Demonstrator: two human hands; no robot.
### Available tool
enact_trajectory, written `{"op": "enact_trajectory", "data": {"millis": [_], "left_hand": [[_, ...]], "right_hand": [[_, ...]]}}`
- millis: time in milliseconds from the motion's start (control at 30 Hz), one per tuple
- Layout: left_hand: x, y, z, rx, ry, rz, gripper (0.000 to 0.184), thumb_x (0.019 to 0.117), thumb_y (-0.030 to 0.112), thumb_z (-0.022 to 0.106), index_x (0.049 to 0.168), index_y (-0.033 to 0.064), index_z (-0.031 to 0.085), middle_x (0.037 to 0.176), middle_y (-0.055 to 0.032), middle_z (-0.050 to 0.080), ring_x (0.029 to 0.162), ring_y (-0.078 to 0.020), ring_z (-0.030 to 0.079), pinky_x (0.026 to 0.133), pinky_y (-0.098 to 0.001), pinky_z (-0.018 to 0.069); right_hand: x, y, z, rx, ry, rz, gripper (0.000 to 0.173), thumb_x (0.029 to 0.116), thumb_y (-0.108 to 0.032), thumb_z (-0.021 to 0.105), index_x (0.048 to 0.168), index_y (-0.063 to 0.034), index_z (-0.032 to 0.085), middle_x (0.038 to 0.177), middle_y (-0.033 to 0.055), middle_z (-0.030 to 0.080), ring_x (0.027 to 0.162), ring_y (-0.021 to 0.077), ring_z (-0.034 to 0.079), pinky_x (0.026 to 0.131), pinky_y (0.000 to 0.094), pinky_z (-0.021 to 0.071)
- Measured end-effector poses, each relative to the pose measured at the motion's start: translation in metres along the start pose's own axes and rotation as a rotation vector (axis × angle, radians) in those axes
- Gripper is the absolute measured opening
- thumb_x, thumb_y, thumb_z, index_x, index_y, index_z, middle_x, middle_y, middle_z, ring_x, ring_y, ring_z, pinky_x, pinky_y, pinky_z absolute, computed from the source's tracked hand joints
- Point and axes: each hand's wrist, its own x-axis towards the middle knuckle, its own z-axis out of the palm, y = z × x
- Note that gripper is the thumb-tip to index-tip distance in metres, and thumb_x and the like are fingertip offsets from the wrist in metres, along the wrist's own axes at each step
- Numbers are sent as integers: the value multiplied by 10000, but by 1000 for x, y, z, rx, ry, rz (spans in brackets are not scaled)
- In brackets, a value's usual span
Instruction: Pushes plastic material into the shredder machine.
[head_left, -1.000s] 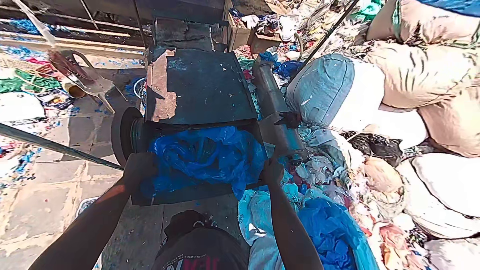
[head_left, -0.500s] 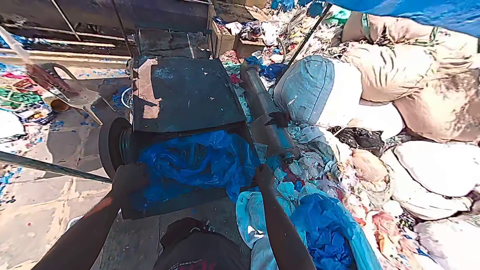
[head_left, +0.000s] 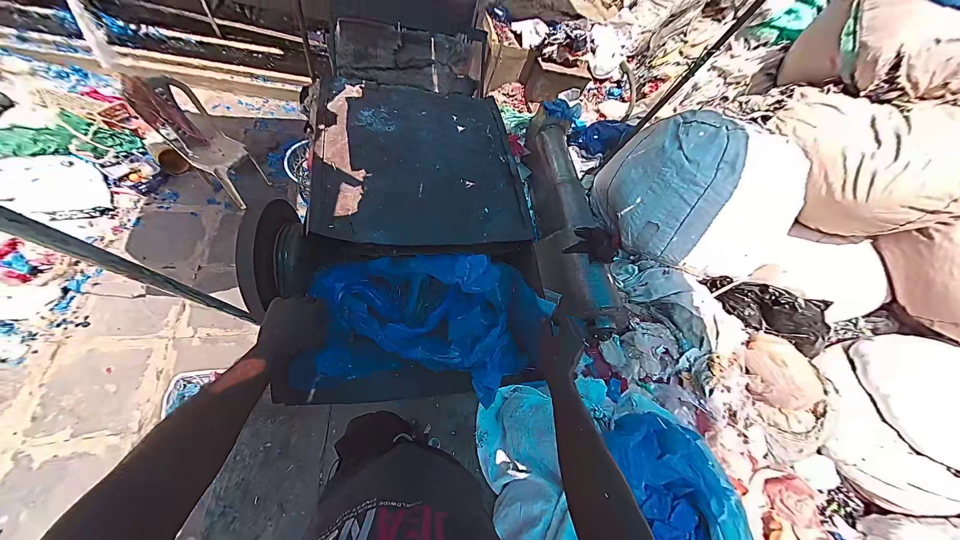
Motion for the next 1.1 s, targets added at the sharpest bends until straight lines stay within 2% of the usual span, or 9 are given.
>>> {"op": "enact_trajectory", "data": {"millis": [167,233,333,400,467,700,833,1000,1100], "left_hand": [[3,-6,5,-29,-2,-9,339,918,331,626,1178,133,720,1212,-90,709,1152,-348,642,944,-628,465],[4,-5,7,-19,20,4,315,904,317,653,1156,144,732,1186,-83,718,1122,-337,652,927,-626,466],[0,-4,12,-24,25,25,323,899,288,675,1174,125,724,1189,-108,713,1117,-352,650,909,-625,471],[-3,-2,7,-53,6,23,313,926,261,661,1196,112,716,1202,-126,707,1128,-367,646,919,-629,472],[-1,-1,-4,-53,-18,-1,299,959,272,626,1201,121,713,1208,-116,707,1138,-360,646,935,-618,480],[3,-6,6,-28,-83,-7,381,981,298,540,1272,99,684,1319,-105,668,1147,-369,644,907,-623,484],[3,-8,8,-2,-66,7,341,981,310,520,1198,109,691,1258,-85,684,1149,-343,637,875,-588,490],[4,3,-12,-40,-165,-25,338,1002,259,552,1264,82,670,1297,-99,677,1218,-347,609,955,-581,463],[4,-8,11,14,-58,1,341,977,318,539,1228,145,690,1232,-63,700,1147,-321,646,900,-598,487]], "right_hand": [[21,-97,0,304,-119,-40,325,1085,-220,500,1232,19,665,1092,194,710,997,287,682,920,460,526],[34,-122,26,438,-268,-144,407,1116,-247,426,1405,2,569,1330,208,642,1202,307,633,1043,491,484],[37,-135,97,193,-512,-386,611,1102,-454,379,1606,-109,358,1685,169,269,1563,397,211,1230,660,182],[16,-137,133,-61,-600,-379,753,1038,-615,418,1657,-229,232,1738,141,38,1570,480,-17,1100,846,89],[4,-139,155,-193,-588,-372,815,1003,-677,400,1670,-276,155,1740,122,-64,1562,492,-93,1045,897,48],[26,-120,211,-190,-557,-422,787,1029,-636,391,1672,-259,136,1746,87,-49,1575,463,-61,1019,914,88],[38,-123,242,-212,-530,-420,786,1013,-644,386,1668,-274,158,1744,99,-53,1573,472,-61,1025,912,74],[40,-126,233,-174,-584,-418,797,1027,-668,333,1673,-252,124,1743,96,-72,1573,458,-101,1033,909,33],[42,-130,223,-161,-580,-411,813,1011,-707,331,1672,-280,128,1745,95,-52,1572,469,-74,1038,904,57]]}}
